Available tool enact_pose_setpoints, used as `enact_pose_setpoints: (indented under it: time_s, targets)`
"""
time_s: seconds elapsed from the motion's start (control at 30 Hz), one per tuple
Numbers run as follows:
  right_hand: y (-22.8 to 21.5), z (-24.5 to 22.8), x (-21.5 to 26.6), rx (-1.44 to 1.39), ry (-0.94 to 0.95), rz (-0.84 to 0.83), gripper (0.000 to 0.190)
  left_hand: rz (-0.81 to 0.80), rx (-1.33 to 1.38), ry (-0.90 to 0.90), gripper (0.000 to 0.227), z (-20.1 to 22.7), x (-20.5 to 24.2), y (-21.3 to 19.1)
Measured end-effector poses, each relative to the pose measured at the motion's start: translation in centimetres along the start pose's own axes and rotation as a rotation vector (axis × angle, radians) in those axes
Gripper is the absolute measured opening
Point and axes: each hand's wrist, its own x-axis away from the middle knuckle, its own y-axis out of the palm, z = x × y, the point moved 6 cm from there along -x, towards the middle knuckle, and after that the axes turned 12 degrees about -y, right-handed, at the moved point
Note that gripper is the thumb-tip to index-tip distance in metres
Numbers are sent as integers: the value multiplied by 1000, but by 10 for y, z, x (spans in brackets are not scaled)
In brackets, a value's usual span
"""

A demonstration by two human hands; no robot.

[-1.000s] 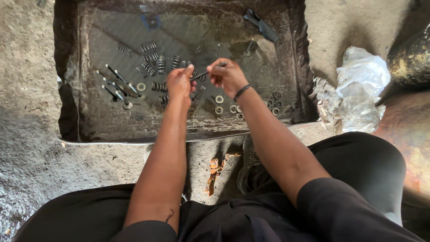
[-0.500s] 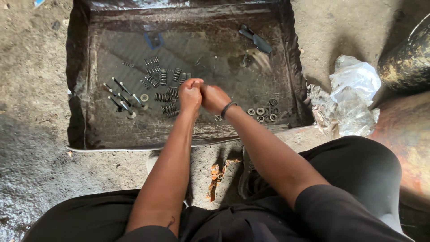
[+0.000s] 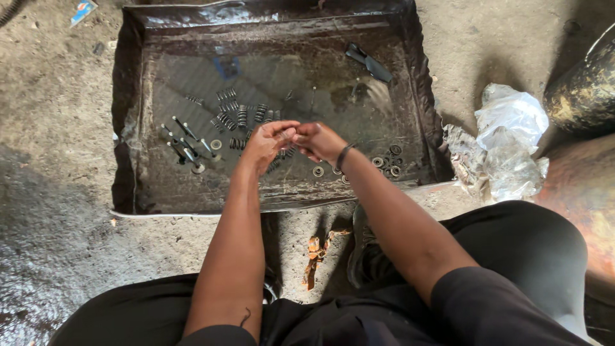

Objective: The person sits on the floor and assembles small mechanical components by hand. They pick up metal rods, springs, and washers from a tray, insert the springs onto the rods, and attach washers to the ends. The assembled units are placed back onto the tray.

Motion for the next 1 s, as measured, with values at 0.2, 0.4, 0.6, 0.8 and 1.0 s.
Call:
enact_pose_setpoints:
  time_s: [0.2, 0.4, 0.6, 0.8, 1.0]
  targets:
    - [2, -7, 2, -167, 68, 23, 24, 54, -21, -6, 37, 5, 13, -1]
    - [7, -47, -5, 571, -202, 222, 24, 452, -177, -57, 45, -4, 12, -20]
    - [7, -36, 4, 823, -398, 274, 19, 488, -473, 165, 32, -12, -10, -23]
    - [10, -8, 4, -175, 15, 34, 21, -4, 63, 83, 32, -10, -11, -12]
    - [28, -35, 17, -675, 62, -160, 29, -83, 196, 56, 39, 13, 9, 11]
